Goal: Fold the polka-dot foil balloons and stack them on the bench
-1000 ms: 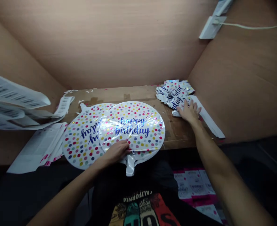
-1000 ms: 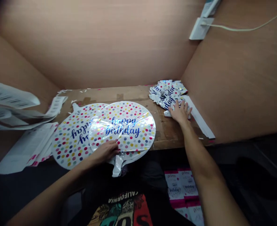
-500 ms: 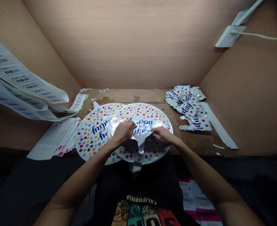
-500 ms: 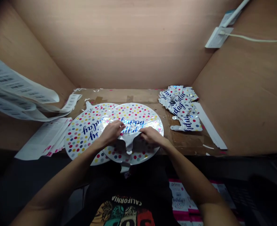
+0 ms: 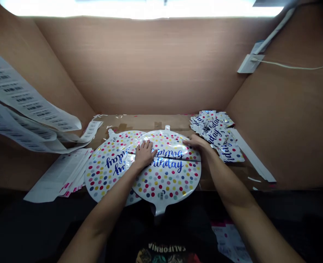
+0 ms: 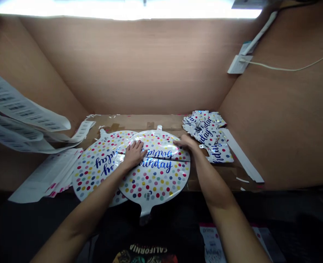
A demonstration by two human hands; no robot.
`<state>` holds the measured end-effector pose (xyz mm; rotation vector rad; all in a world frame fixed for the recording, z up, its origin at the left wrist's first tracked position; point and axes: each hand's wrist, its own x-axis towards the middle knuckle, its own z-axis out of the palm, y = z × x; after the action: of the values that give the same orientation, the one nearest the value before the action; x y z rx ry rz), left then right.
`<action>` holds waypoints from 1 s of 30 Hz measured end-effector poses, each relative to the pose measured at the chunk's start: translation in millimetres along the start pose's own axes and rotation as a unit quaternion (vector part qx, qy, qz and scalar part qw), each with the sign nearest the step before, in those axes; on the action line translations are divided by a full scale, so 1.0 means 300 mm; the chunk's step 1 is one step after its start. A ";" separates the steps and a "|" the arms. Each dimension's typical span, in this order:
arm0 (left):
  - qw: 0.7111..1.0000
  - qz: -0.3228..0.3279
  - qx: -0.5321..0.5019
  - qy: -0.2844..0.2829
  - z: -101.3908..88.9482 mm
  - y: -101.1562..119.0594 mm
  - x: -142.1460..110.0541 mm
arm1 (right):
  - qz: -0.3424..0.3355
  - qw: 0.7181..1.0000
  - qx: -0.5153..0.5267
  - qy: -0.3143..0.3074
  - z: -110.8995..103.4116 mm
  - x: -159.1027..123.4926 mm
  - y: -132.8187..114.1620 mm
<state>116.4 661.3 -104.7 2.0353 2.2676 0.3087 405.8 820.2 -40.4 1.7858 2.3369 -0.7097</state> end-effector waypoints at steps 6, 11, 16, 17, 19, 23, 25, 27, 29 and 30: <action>1.000 -0.021 -0.010 0.006 0.028 0.000 -0.011 | 0.047 0.988 -0.024 0.148 0.149 -0.129 0.060; 0.999 -0.049 -0.015 0.001 -0.001 0.000 0.002 | 0.095 0.963 -0.125 0.221 0.136 -0.226 0.158; 0.996 -0.077 -0.042 -0.020 -0.072 0.017 0.048 | 0.060 0.956 -0.172 0.231 0.200 -0.378 0.294; 0.996 -0.060 -0.051 -0.034 -0.086 0.028 0.059 | 0.066 0.956 -0.172 0.229 0.230 -0.408 0.308; 0.993 -0.011 -0.083 -0.078 -0.107 0.059 0.077 | 0.072 0.957 -0.173 0.224 0.291 -0.463 0.329; 0.975 0.018 -0.111 -0.192 -0.111 0.148 0.072 | 0.068 0.959 -0.166 0.220 0.372 -0.551 0.355; 0.967 0.013 -0.103 -0.233 -0.106 0.189 0.053 | 0.072 0.962 -0.155 0.213 0.386 -0.579 0.369; 0.957 0.021 -0.127 -0.259 -0.110 0.218 0.032 | 0.071 0.965 -0.134 0.216 0.375 -0.586 0.380; 0.947 0.049 -0.176 -0.263 -0.134 0.237 0.013 | 0.037 0.962 -0.102 0.249 0.329 -0.569 0.378; 0.946 0.079 -0.196 -0.246 -0.158 0.245 0.002 | 0.003 0.959 -0.081 0.272 0.290 -0.553 0.369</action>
<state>178.9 664.5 -43.5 1.8293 1.6073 0.2087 542.9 658.3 -89.1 2.1118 2.6044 -0.0058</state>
